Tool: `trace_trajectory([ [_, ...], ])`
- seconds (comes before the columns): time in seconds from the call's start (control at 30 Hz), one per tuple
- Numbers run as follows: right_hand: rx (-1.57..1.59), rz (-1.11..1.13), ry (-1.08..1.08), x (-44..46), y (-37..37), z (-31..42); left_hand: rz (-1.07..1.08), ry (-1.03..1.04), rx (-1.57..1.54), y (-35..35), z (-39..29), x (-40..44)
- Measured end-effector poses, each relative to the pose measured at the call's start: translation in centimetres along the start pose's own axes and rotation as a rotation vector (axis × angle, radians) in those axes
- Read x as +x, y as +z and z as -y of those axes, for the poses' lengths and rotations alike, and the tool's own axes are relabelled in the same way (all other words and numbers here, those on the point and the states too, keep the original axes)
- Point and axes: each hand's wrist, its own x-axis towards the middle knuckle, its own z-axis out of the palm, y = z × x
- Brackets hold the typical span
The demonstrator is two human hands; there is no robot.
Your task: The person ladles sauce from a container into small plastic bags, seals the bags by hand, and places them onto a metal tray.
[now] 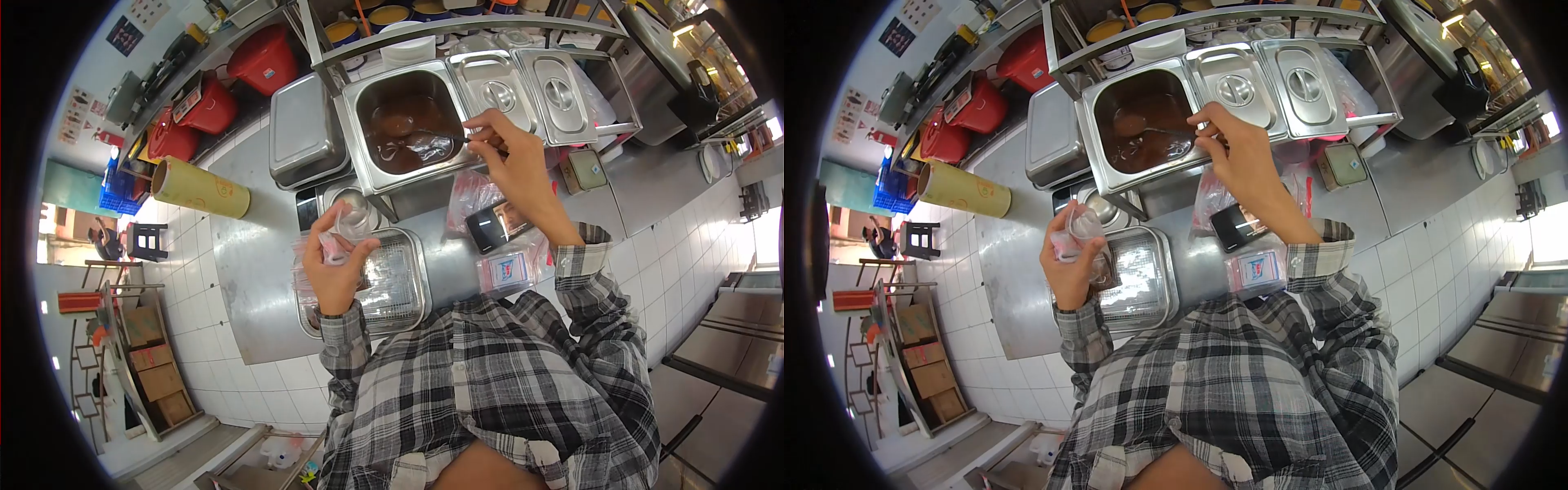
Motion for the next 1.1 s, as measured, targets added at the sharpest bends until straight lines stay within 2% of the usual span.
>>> trace_trajectory([
  [1.1, -0.021, -0.001, -0.082, 1.1, -3.0, 0.0, -0.090, -0.028, 0.118, 2.0, -0.1, -0.1],
])
